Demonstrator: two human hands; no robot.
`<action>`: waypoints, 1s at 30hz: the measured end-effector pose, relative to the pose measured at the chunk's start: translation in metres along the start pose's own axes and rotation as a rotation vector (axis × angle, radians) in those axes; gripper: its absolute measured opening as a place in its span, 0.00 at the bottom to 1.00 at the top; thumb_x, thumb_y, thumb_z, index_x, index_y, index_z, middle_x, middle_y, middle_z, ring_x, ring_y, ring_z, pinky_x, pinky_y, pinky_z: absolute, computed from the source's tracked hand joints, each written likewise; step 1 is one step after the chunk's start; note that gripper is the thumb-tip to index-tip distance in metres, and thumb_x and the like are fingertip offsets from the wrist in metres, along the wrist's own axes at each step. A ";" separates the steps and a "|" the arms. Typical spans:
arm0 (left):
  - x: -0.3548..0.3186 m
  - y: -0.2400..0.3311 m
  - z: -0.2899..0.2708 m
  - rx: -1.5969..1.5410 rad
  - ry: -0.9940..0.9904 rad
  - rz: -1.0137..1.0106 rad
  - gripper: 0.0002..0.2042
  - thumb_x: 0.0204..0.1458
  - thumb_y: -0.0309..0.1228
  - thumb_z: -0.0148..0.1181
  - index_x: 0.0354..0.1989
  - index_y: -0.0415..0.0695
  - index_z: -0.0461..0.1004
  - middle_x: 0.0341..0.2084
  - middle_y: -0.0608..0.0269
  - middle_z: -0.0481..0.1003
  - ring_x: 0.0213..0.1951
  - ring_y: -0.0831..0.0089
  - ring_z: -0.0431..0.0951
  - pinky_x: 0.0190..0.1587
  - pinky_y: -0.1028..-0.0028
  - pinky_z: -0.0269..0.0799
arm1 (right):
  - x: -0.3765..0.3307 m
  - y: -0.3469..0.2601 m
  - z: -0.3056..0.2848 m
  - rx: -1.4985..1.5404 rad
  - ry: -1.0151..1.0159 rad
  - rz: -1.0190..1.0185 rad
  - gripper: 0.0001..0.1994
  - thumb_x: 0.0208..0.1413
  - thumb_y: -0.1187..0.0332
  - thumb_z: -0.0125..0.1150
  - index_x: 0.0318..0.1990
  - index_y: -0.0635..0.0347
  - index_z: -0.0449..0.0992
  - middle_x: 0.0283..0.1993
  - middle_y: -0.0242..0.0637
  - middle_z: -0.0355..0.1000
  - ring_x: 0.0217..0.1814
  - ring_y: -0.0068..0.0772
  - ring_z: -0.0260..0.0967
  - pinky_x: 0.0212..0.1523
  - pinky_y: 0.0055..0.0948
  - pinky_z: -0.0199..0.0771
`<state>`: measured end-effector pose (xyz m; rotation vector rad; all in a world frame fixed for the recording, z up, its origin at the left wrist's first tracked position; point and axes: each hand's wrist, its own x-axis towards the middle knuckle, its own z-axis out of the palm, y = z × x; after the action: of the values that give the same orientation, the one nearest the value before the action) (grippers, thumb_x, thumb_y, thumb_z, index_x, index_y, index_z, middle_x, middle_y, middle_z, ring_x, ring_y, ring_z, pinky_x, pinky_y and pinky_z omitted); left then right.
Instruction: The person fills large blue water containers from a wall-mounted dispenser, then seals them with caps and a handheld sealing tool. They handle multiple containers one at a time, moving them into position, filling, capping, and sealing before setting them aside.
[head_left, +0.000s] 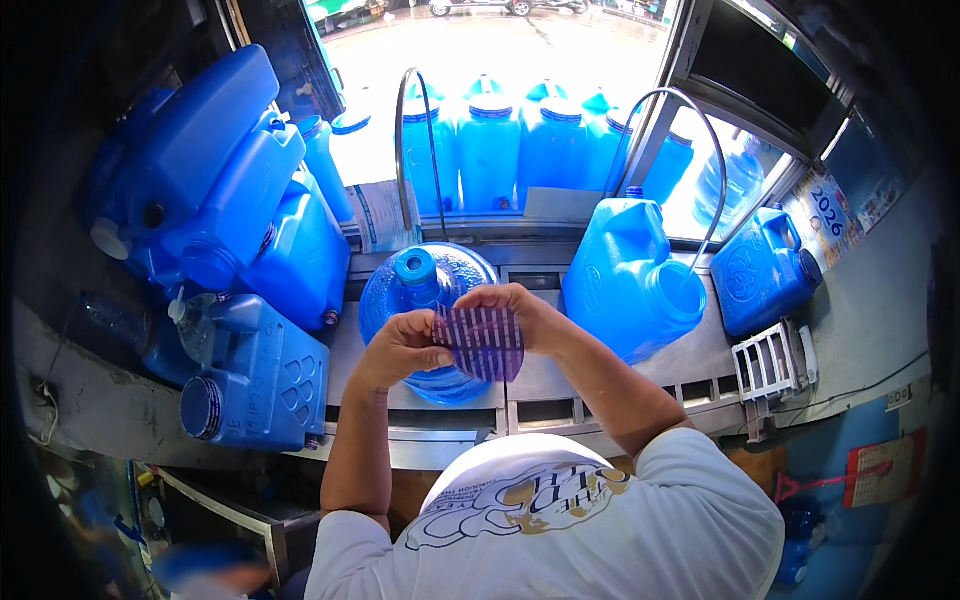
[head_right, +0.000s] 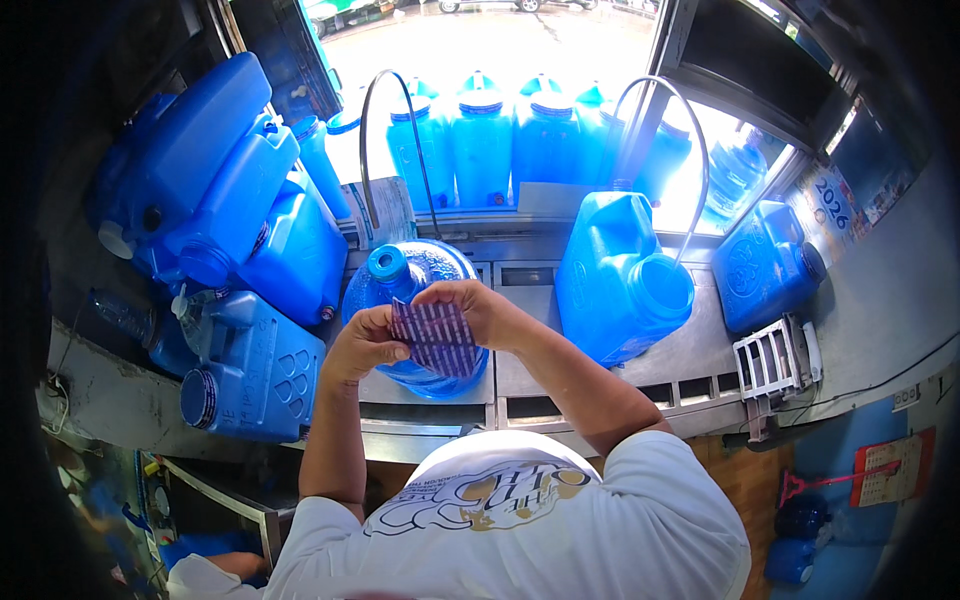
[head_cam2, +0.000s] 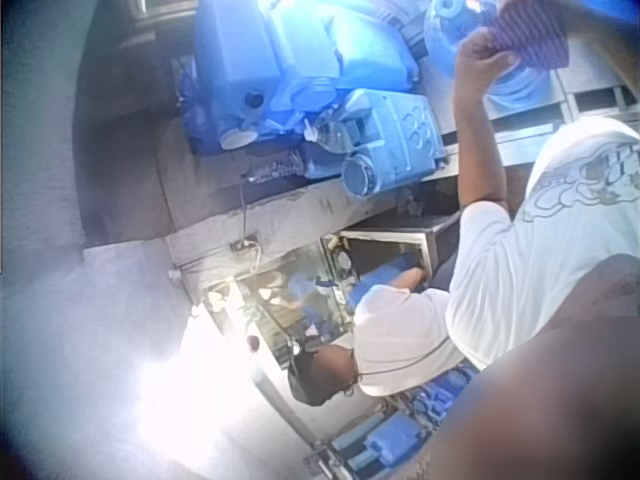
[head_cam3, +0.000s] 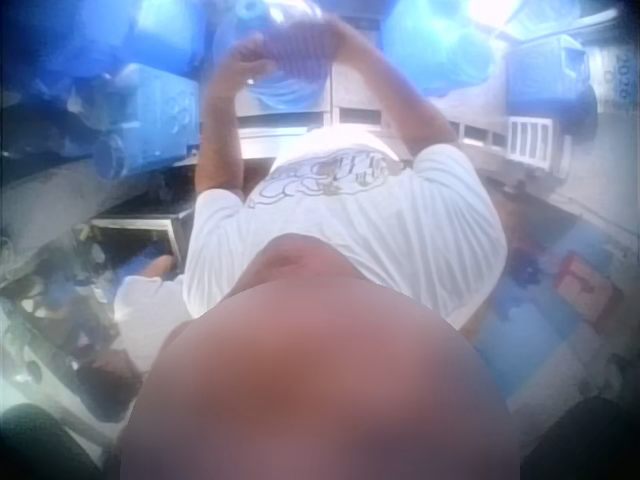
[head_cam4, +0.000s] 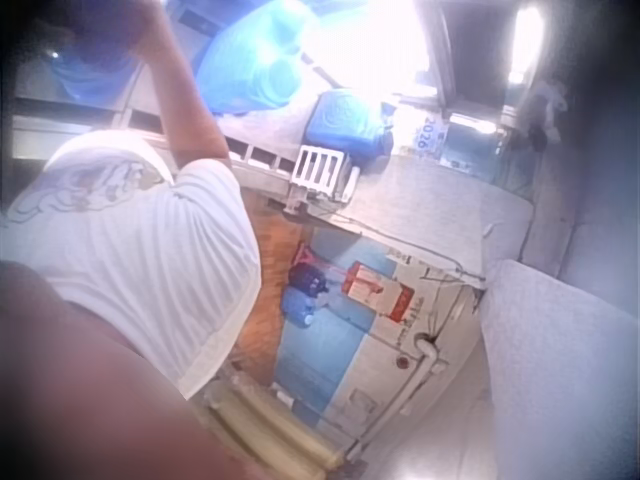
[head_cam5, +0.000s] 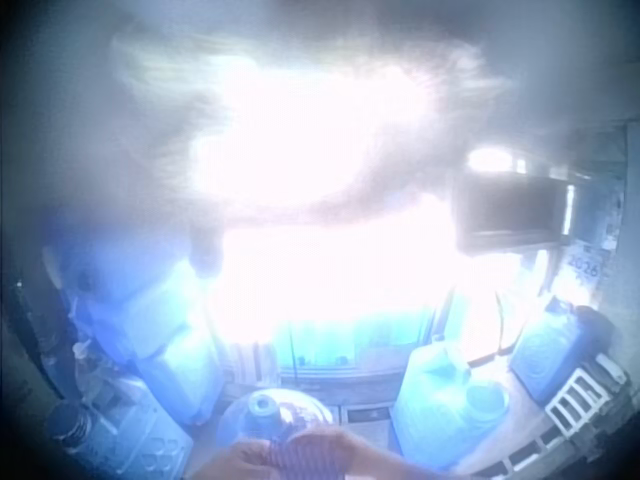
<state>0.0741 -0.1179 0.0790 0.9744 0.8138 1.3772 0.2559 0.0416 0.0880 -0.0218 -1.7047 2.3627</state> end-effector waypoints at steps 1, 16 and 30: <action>-0.002 0.003 -0.003 -0.007 -0.053 -0.048 0.12 0.48 0.22 0.73 0.40 0.38 0.79 0.31 0.65 0.79 0.32 0.82 0.77 0.37 0.80 0.74 | -0.001 0.000 0.001 -0.102 -0.045 -0.021 0.12 0.55 0.78 0.67 0.47 0.62 0.80 0.41 0.32 0.81 0.42 0.18 0.77 0.47 0.19 0.77; -0.005 -0.011 -0.017 -0.171 -0.187 0.024 0.15 0.55 0.38 0.69 0.36 0.37 0.78 0.28 0.60 0.79 0.29 0.78 0.78 0.33 0.78 0.73 | 0.001 0.000 -0.001 0.367 -0.379 0.230 0.11 0.62 0.62 0.65 0.39 0.60 0.73 0.30 0.35 0.74 0.25 0.22 0.71 0.27 0.21 0.72; 0.025 -0.007 -0.050 -0.134 0.611 0.196 0.09 0.63 0.38 0.59 0.36 0.46 0.76 0.27 0.67 0.79 0.25 0.81 0.76 0.27 0.80 0.69 | 0.110 -0.007 -0.017 -0.684 0.314 0.083 0.22 0.55 0.49 0.70 0.34 0.64 0.83 0.26 0.36 0.75 0.27 0.26 0.69 0.28 0.30 0.69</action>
<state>0.0323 -0.0882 0.0548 0.5336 1.0744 1.9154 0.1522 0.0812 0.1023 -0.5484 -2.2615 1.5939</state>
